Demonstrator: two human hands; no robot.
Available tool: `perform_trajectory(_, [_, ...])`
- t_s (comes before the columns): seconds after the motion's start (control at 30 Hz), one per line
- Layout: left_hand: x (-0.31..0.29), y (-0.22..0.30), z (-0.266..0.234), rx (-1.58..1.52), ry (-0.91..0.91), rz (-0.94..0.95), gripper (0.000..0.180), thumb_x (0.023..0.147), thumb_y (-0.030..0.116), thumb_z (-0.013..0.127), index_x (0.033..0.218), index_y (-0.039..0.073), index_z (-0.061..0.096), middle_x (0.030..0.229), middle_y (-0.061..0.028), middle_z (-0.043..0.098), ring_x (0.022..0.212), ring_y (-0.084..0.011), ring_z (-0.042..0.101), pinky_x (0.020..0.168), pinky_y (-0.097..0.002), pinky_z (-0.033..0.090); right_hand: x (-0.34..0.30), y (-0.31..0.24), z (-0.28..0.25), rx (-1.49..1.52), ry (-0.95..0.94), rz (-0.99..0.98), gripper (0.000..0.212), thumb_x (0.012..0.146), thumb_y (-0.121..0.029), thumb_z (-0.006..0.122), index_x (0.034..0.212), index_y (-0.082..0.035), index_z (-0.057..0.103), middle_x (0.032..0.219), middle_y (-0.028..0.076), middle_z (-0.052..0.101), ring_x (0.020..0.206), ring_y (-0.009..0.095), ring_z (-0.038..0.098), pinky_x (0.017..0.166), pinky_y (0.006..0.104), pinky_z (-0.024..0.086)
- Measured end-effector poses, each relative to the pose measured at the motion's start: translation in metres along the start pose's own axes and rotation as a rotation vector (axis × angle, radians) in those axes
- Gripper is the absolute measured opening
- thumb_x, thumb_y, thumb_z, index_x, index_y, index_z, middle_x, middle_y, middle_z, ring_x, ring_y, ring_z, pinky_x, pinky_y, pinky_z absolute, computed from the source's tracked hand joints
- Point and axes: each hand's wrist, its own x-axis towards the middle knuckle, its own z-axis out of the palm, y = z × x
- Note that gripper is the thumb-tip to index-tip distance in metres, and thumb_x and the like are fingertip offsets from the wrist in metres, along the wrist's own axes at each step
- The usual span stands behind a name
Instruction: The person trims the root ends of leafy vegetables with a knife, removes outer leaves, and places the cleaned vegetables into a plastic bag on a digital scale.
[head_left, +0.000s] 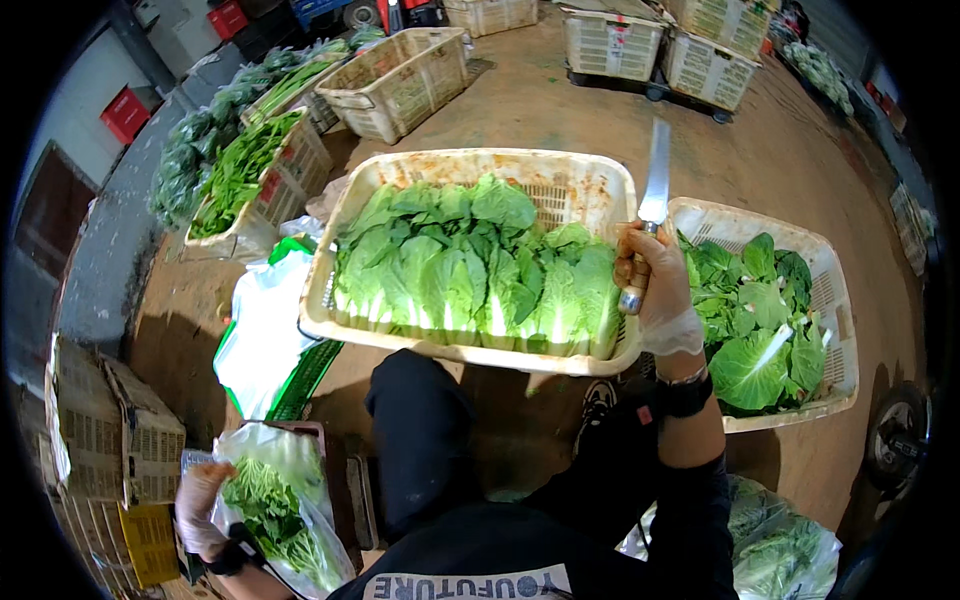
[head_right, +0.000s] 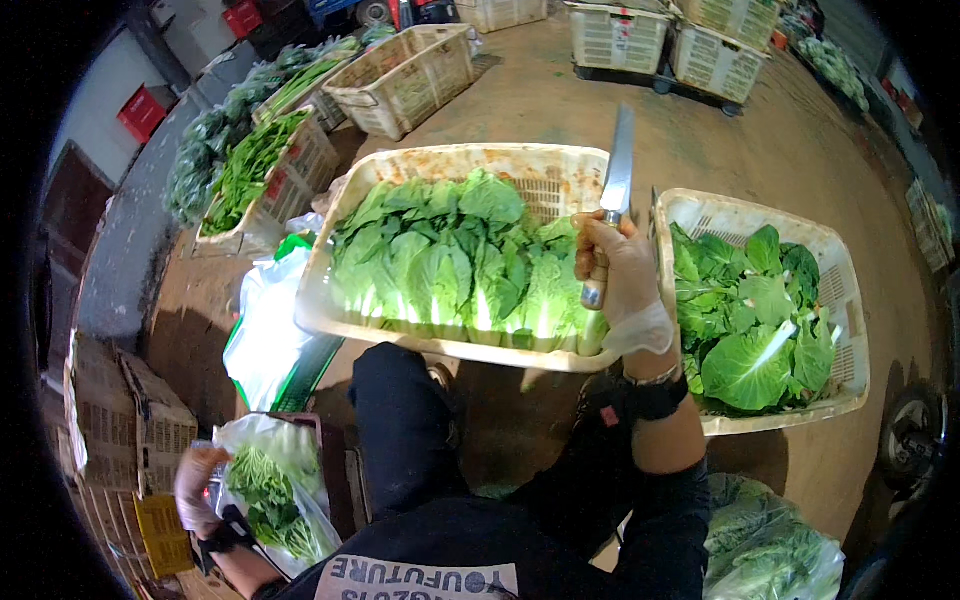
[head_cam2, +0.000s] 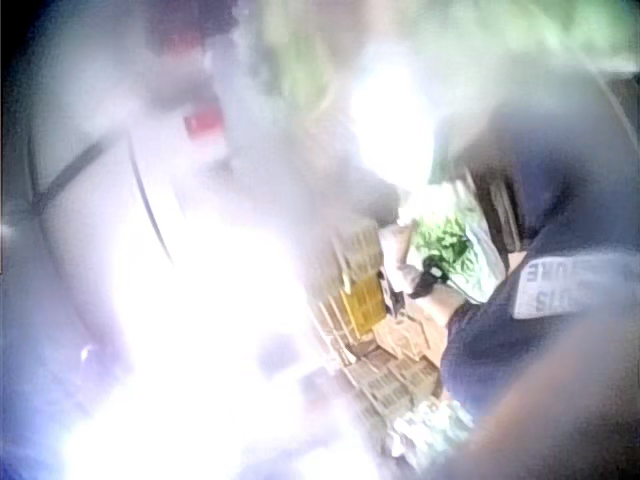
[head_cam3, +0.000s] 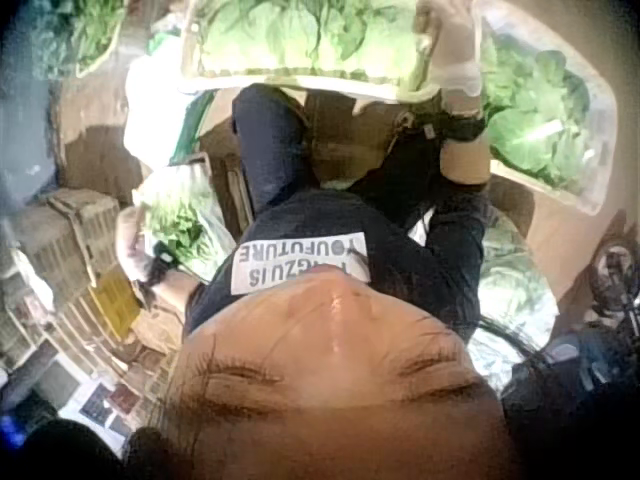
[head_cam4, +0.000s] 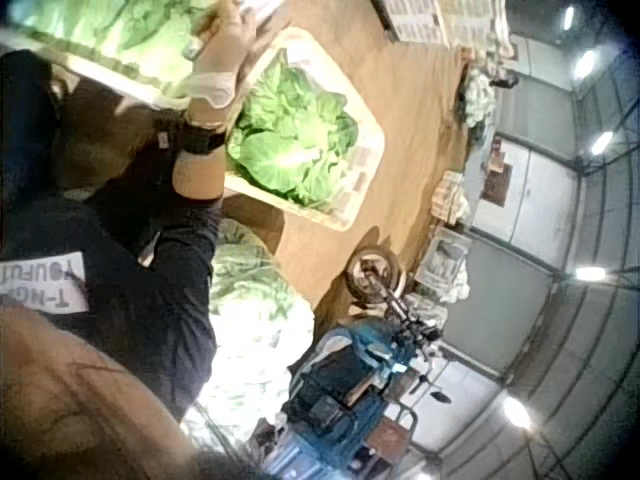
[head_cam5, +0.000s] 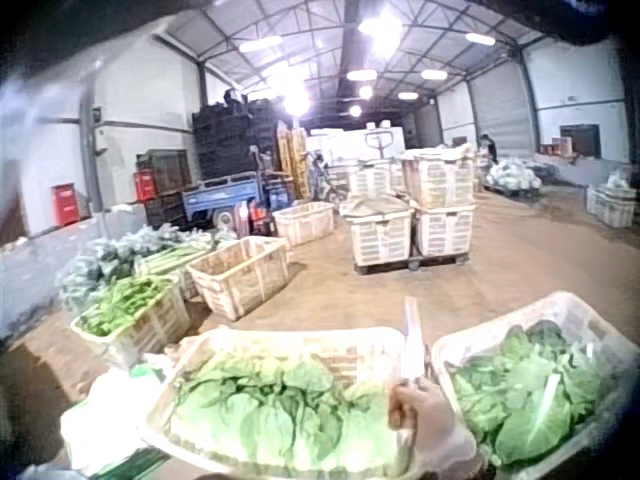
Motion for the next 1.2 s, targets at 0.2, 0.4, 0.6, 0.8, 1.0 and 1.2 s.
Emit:
perform_trajectory(0.2, [0.043, 0.379, 0.130, -0.103, -0.456, 0.883, 0.039, 0.088, 0.030, 0.048, 0.101, -0.003, 0.062, 0.095, -0.0135, 0.065, 0.092, -0.0206, 0.058, 0.086, -0.0319, 0.042, 0.014, 0.000, -0.030, 0.117, 0.021, -0.061, 0.008, 0.085, -0.010, 0.058, 0.088, -0.004, 0.053, 0.064, 0.002, 0.053, 0.049, 0.009, 0.047, 0.046, 0.0211, 0.039])
perform_trajectory(0.4, [0.323, 0.528, 0.351, 0.512, -0.049, 0.758, 0.071, 0.085, 0.060, 0.036, 0.108, -0.002, 0.060, 0.115, -0.0258, 0.054, 0.111, -0.0358, 0.050, 0.094, -0.0401, 0.039, 0.030, -0.002, -0.056, -0.430, 0.150, -0.150, 0.015, 0.091, -0.018, 0.053, 0.093, -0.004, 0.053, 0.058, -0.001, 0.050, 0.052, 0.007, 0.048, 0.047, 0.0222, 0.037])
perform_trajectory(0.6, [0.388, 0.561, 0.473, 0.650, -0.185, 0.582, 0.075, 0.072, 0.061, 0.054, 0.118, 0.003, 0.055, 0.122, -0.0213, 0.053, 0.116, -0.0310, 0.049, 0.093, -0.0408, 0.040, 0.027, 0.000, -0.062, -0.785, 0.221, -0.059, 0.027, 0.084, -0.023, 0.062, 0.101, -0.004, 0.055, 0.067, 0.011, 0.060, 0.059, 0.021, 0.061, 0.056, 0.0307, 0.047])
perform_trajectory(0.8, [0.354, 0.550, 0.421, 0.602, -0.264, 0.549, 0.068, 0.061, 0.043, 0.075, 0.111, 0.001, 0.059, 0.111, -0.0179, 0.061, 0.099, -0.0288, 0.060, 0.084, -0.0377, 0.047, 0.032, -0.002, -0.056, -0.845, 0.136, -0.137, 0.026, 0.081, -0.021, 0.063, 0.100, -0.005, 0.056, 0.075, 0.016, 0.063, 0.070, 0.031, 0.064, 0.059, 0.0352, 0.049])
perform_trajectory(1.0, [0.197, 0.545, 0.328, -0.287, -0.591, 0.959, 0.078, 0.060, 0.002, 0.069, 0.133, 0.003, 0.040, 0.113, -0.0095, 0.058, 0.097, -0.0151, 0.055, 0.088, -0.0276, 0.043, 0.032, -0.009, -0.055, -0.686, 0.151, -0.138, 0.020, 0.080, -0.016, 0.063, 0.095, -0.003, 0.058, 0.067, 0.014, 0.061, 0.059, 0.024, 0.061, 0.053, 0.0330, 0.046])
perform_trajectory(1.2, [0.015, 0.554, 0.309, -0.064, -0.580, 1.428, 0.094, 0.057, -0.002, 0.075, 0.139, 0.011, 0.031, 0.132, -0.0115, 0.046, 0.121, -0.0194, 0.044, 0.103, -0.0302, 0.033, 0.044, -0.004, -0.074, -0.473, 0.238, -0.230, 0.039, 0.072, -0.021, 0.073, 0.104, -0.003, 0.057, 0.069, 0.005, 0.061, 0.053, 0.010, 0.056, 0.048, 0.0261, 0.046])
